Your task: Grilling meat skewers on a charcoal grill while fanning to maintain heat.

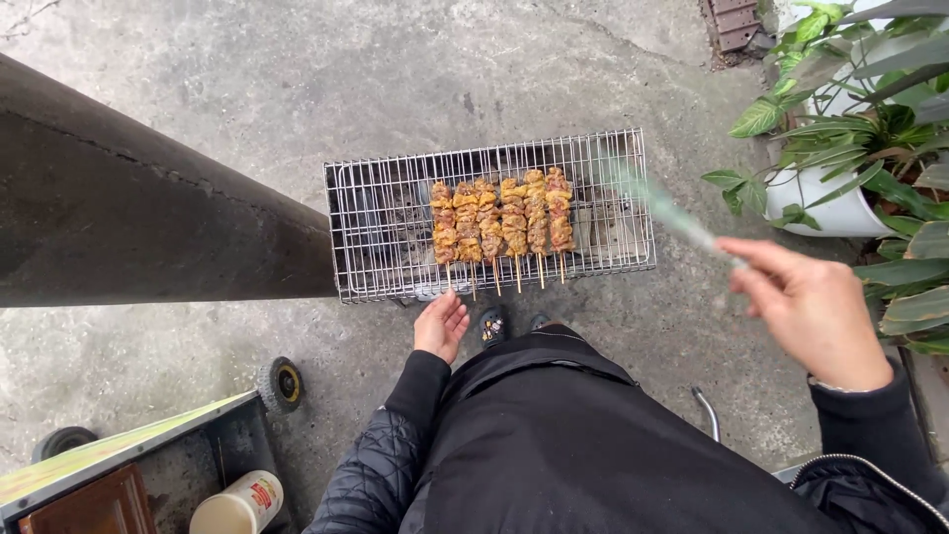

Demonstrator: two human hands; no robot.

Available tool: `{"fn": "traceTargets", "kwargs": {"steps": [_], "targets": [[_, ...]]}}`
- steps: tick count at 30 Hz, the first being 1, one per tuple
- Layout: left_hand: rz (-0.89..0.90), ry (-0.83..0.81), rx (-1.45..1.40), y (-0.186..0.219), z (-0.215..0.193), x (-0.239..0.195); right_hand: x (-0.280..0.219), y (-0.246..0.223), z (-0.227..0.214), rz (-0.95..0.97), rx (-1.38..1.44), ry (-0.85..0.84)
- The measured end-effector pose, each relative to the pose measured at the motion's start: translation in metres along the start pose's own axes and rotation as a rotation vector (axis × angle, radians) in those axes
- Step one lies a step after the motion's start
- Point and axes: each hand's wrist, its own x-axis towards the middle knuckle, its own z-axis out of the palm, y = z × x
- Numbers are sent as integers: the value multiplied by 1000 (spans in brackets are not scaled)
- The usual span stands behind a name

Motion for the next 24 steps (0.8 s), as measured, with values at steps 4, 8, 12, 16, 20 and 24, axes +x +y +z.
{"fn": "traceTargets", "kwargs": {"steps": [4, 8, 12, 16, 20, 24], "targets": [[-9, 12, 8, 2, -2, -6, -10, -32, 10, 58, -49, -300], [1, 10, 24, 2, -8, -6, 1, -10, 13, -8, -105, -226], [-19, 16, 36, -4, -17, -1, -6, -14, 23, -202, -1, -351], [-26, 12, 47, -1, -18, -4, 1, -5, 10, -127, -35, -355], [-29, 7, 60, -3, -20, 0, -2, -3, 9, -63, -246, -216], [-42, 0, 74, 1, -16, -3, -6, -23, -16, 112, 24, -291]]}}
